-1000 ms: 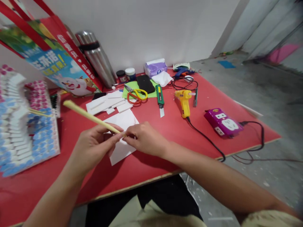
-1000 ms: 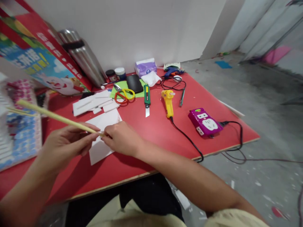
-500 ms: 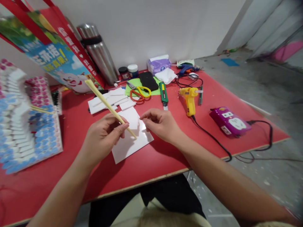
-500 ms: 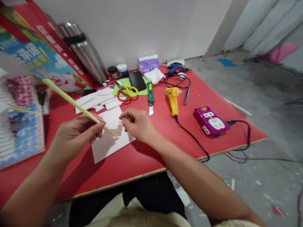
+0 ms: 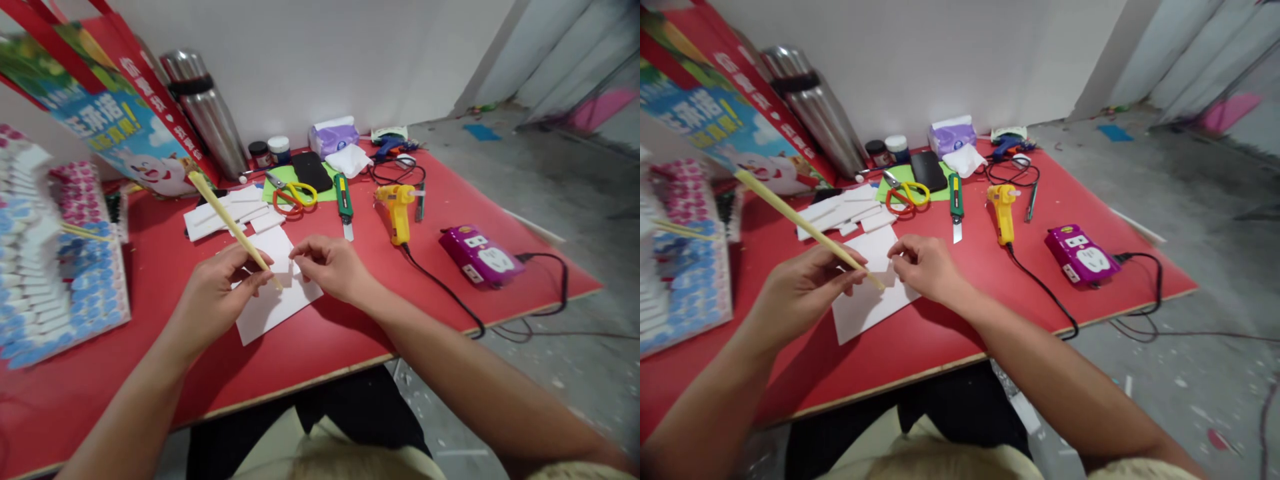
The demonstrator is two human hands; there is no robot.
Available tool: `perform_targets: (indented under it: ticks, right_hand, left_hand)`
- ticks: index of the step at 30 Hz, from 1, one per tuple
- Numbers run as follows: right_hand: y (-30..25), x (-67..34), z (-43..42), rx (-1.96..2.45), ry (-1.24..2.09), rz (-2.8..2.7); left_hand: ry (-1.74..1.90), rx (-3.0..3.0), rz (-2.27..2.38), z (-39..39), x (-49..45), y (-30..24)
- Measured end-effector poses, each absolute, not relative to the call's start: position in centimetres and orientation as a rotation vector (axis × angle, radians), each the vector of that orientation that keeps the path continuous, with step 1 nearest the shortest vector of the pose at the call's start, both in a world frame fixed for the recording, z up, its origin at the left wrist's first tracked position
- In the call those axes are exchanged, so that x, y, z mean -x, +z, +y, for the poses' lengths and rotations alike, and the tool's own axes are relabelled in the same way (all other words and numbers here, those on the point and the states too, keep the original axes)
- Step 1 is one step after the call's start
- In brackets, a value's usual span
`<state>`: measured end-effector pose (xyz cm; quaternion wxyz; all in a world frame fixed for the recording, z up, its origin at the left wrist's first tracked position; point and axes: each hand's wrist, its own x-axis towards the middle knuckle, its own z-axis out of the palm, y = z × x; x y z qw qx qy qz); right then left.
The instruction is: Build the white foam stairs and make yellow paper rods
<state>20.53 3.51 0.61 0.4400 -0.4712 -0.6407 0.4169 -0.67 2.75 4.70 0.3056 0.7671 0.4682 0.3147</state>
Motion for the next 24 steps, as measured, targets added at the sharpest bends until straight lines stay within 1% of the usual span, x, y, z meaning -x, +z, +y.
perform_targets:
  ticks: [24]
  right_hand:
    - [0.33,-20.54,3.74,1.178,0.959,-1.596]
  left_hand:
    - [0.699,-2.069,1.31,2.72,0.69,4.99]
